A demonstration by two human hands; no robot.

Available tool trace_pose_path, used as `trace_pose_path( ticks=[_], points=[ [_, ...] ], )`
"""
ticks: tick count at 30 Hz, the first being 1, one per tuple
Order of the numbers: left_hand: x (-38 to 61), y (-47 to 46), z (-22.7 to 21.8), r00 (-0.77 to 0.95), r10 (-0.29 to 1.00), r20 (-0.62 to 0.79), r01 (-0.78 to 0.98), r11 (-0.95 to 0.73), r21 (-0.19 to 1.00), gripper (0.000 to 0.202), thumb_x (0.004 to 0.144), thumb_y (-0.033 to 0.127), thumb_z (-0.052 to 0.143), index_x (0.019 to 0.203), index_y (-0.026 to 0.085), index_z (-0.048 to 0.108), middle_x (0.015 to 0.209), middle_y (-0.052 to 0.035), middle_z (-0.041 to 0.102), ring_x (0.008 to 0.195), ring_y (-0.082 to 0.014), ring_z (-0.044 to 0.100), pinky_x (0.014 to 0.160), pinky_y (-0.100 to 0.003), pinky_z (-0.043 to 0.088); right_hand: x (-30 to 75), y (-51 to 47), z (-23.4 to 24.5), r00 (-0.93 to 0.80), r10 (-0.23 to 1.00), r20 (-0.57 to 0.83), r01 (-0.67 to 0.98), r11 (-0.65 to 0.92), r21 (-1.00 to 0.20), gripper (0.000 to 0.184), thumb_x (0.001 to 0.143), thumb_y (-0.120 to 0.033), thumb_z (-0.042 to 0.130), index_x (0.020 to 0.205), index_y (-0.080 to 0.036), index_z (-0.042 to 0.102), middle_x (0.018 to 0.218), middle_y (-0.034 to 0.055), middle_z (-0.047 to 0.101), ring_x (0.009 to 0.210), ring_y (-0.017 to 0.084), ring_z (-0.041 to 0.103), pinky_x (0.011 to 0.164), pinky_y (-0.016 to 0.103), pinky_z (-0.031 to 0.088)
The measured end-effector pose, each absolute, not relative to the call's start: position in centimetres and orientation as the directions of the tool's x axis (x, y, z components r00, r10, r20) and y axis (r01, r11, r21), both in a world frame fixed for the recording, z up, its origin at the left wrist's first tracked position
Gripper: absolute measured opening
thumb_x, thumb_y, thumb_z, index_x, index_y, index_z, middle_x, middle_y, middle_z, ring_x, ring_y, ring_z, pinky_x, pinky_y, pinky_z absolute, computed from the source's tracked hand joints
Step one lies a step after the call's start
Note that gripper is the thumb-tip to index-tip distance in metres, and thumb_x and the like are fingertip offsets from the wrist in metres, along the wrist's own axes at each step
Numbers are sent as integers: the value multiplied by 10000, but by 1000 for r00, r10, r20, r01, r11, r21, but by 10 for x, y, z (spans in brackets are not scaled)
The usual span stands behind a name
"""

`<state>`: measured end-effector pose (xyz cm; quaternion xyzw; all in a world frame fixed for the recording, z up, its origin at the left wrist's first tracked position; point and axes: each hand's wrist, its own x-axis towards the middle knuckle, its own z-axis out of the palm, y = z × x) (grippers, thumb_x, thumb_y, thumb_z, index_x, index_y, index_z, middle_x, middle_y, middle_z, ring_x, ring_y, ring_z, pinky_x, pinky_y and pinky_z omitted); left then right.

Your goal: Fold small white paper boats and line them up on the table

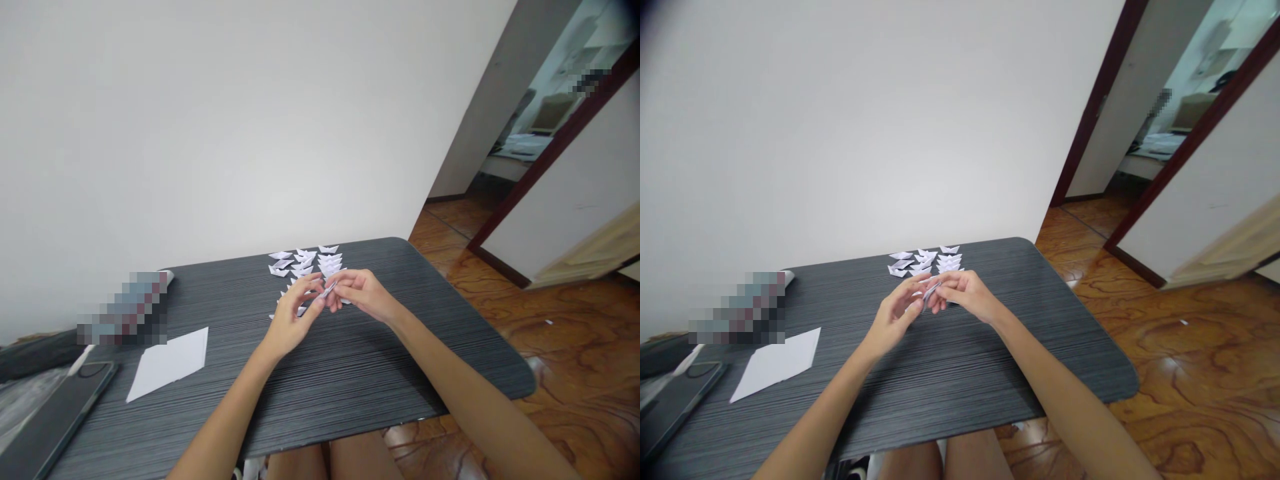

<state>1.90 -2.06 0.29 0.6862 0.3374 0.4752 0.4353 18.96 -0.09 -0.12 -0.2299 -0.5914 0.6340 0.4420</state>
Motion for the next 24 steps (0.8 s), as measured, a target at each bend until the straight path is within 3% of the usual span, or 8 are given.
trace_pose_path(
  ticks=[2,5,9,14,19,22,24],
  points=[
    [22,-23,-2,293,873,389,126,-439,890,190,735,258,554,881,138,574,1026,-106,595,913,-185,573,825,-303,446,189,0,-2,-462,861,211,-214,123,-969,176,737,-264,577,844,-125,586,595,22,632,467,85,551,447,195,366],
    [25,-24,-10,201,904,376,215,-416,884,176,730,265,556,825,122,590,799,-66,644,704,-151,615,685,-254,492,187,-1,-3,-432,884,179,-109,146,-983,198,746,-288,555,852,-123,572,498,-10,581,373,60,462,385,182,322],
    [27,-24,-14,80,935,346,209,-355,911,173,720,268,557,773,113,613,698,-45,658,616,-141,616,567,-214,491,186,-5,1,-375,904,203,10,222,-975,218,747,-267,541,933,-154,535,455,-62,489,351,43,374,369,171,299],
    [30,-24,-13,42,957,288,158,-291,943,178,694,267,581,757,109,634,711,-48,675,617,-147,626,542,-204,492,186,-4,3,-326,886,331,64,370,-927,92,714,-227,559,770,-160,529,672,-11,524,564,84,501,540,213,416],
    [30,-25,-16,66,947,314,225,-320,920,233,715,265,558,861,107,649,812,-74,686,693,-177,642,623,-246,514,185,-3,-2,-331,874,355,156,421,-893,69,735,-222,529,744,-154,539,686,7,544,612,106,512,590,234,416],
    [29,-26,-16,72,923,379,312,-381,870,279,731,262,545,956,119,629,869,-82,679,725,-185,643,663,-269,516,184,-6,-1,-319,856,406,291,497,-818,64,748,-207,516,727,-158,551,688,10,554,613,108,491,583,230,388],
    [29,-27,-16,73,892,446,379,-439,815,240,742,258,536,919,141,647,863,-73,682,727,-185,642,673,-274,514,183,-8,1,-325,839,436,359,536,-764,66,757,-198,509,724,-162,552,691,9,553,604,105,467,572,227,365]
  ],
)
